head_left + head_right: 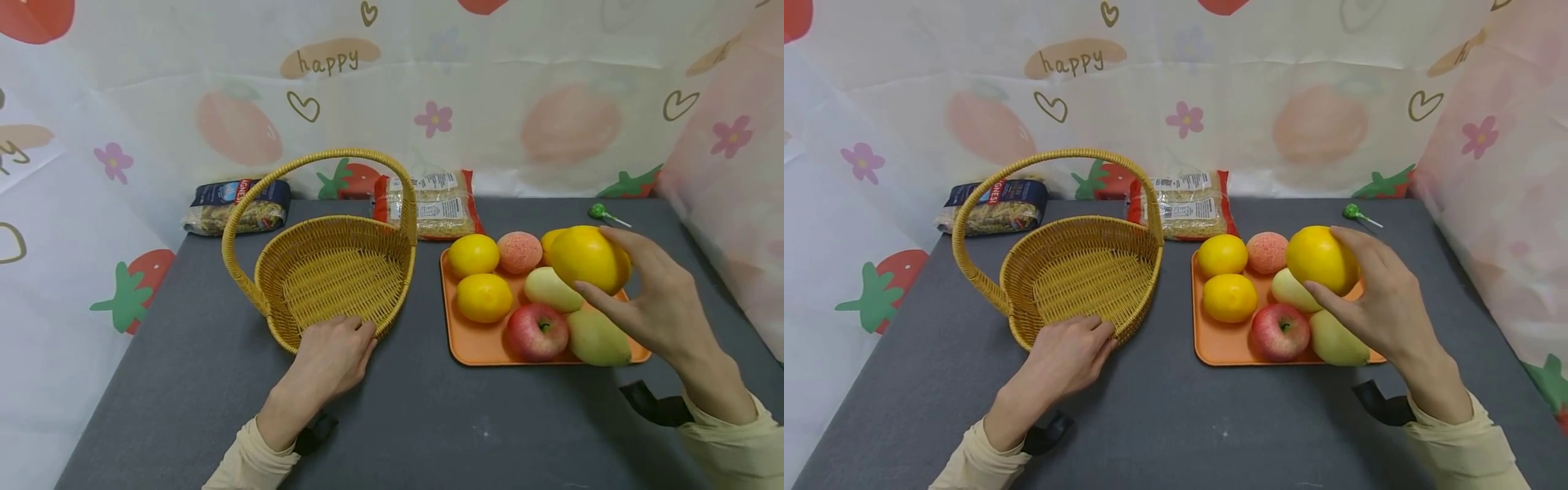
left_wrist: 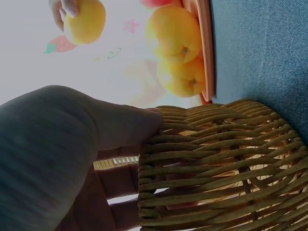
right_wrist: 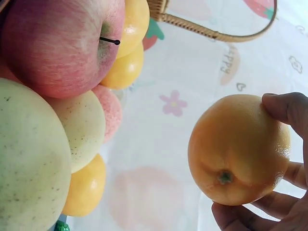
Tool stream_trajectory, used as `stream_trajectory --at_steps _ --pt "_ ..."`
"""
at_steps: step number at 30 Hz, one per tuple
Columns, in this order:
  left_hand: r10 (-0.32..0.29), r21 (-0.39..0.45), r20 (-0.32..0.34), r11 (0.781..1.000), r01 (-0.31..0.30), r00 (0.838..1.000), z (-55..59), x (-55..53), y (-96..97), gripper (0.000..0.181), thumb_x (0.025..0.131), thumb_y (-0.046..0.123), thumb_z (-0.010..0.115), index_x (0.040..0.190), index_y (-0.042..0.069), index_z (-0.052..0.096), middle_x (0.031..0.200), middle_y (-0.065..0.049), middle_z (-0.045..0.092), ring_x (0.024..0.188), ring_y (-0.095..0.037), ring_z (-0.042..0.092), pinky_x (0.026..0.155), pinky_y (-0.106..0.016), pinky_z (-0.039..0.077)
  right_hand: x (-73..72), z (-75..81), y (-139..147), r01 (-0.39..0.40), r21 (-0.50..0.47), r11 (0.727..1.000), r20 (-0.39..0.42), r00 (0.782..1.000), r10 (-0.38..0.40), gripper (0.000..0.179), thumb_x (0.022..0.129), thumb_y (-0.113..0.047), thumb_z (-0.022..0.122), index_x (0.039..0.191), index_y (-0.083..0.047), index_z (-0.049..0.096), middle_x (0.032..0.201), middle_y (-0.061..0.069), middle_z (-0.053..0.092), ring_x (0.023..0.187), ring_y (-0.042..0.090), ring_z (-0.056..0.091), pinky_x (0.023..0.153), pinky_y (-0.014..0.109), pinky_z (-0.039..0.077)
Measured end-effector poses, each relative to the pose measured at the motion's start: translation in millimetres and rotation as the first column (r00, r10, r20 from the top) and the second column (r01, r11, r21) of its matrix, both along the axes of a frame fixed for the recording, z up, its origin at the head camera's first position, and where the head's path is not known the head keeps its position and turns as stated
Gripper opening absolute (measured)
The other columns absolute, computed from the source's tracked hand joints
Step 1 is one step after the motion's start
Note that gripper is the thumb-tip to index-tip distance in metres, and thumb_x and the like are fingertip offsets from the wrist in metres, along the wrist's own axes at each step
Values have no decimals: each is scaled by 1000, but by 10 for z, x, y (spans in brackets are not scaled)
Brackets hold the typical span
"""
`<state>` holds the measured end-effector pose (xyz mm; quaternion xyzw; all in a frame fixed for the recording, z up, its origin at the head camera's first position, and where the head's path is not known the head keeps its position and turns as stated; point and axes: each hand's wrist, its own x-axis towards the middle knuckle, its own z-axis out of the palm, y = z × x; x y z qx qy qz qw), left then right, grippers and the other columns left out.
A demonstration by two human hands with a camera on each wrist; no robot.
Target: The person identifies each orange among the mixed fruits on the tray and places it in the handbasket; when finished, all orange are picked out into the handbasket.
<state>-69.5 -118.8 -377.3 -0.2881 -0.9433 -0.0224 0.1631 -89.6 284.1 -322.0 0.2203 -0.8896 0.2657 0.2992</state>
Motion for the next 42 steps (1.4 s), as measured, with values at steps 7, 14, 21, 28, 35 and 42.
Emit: stream_trajectory --at_steps 7,14,21,28,35,42 --pt "-5 -1 -13 1000 5 1000 -10 -3 -3 22 90 27 70 74 17 59 64 0 53 54 -15 54 46 -29 40 -30 85 -80 33 64 997 48 998 -37 81 65 -16 89 137 -7 54 129 21 61 110 36 57 96 1 29" --pt "-7 -4 -13 1000 7 1000 -9 -7 1 22 90 26 70 75 16 58 64 0 55 54 -16 54 46 -30 42 -95 175 -232 17 115 993 87 996 -27 81 65 -15 88 136 -6 53 127 20 61 104 34 57 80 46 45" --pt "-8 -4 -13 1000 8 1000 -5 -4 -4 22 89 26 71 74 16 58 64 0 53 53 -15 53 44 -29 39 -187 235 -444 -48 151 987 71 997 38 80 66 -17 87 138 -9 52 133 15 58 111 32 56 81 48 48" --pt "-1 -8 -2 1000 1 1000 -4 -5 3 23 90 27 70 74 17 58 64 0 54 54 -15 53 45 -29 40 -287 233 -660 -110 162 981 43 994 105 76 70 -22 87 136 -9 53 132 17 59 115 34 56 80 52 52" --pt "4 -16 1 1000 -4 1000 -6 -3 5 23 90 28 70 74 17 58 64 0 55 55 -15 54 46 -29 41 -381 217 -842 -138 199 970 45 990 132 74 72 -27 85 135 -6 53 133 18 57 117 36 55 85 51 52" --pt "5 -20 0 1000 -5 1000 3 0 4 24 90 28 70 73 17 57 64 0 54 53 -15 53 45 -29 40 -473 304 -1025 -185 219 958 64 982 176 72 78 -31 81 138 -6 51 136 15 56 120 34 55 96 51 47"
